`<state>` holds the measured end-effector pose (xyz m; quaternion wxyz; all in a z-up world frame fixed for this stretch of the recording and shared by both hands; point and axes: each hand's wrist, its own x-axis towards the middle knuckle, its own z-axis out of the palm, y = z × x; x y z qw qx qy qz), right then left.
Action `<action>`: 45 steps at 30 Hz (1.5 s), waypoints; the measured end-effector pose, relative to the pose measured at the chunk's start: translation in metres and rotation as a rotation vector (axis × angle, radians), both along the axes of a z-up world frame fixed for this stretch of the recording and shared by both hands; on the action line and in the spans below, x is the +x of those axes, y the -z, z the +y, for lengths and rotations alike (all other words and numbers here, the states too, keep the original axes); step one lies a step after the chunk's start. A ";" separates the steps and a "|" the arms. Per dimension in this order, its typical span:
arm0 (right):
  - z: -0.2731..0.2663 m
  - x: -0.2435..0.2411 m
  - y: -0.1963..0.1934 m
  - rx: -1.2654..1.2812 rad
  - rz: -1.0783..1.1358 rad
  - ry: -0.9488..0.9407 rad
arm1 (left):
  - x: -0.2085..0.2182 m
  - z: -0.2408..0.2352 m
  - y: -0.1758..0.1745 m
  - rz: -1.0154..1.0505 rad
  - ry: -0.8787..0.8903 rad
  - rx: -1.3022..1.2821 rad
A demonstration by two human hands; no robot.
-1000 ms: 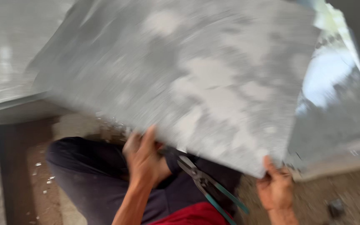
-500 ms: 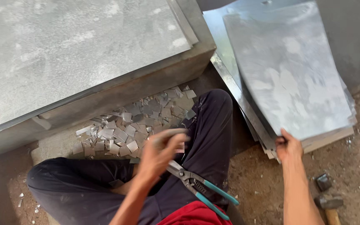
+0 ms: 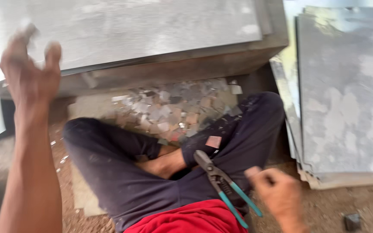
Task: The person cuts corners off metal sheets using snips while sitting on the floor.
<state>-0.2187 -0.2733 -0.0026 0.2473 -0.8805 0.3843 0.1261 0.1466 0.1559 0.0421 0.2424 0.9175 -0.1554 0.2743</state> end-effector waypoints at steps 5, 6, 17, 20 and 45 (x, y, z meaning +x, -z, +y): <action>0.079 0.033 -0.021 -0.240 0.456 -0.465 | 0.001 0.006 0.059 0.284 -0.211 0.363; 0.079 0.035 -0.011 -0.276 0.544 -0.530 | -0.007 0.002 0.064 0.293 -0.201 0.318; -0.046 -0.002 0.109 0.378 0.286 -0.211 | -0.029 0.124 0.048 0.351 -0.527 -0.357; -0.046 0.018 0.097 0.836 0.126 -0.137 | -0.029 0.114 0.042 0.554 -0.514 -1.148; 0.207 0.151 -0.029 0.754 0.456 -0.399 | -0.176 -0.039 0.081 0.835 -0.107 -1.828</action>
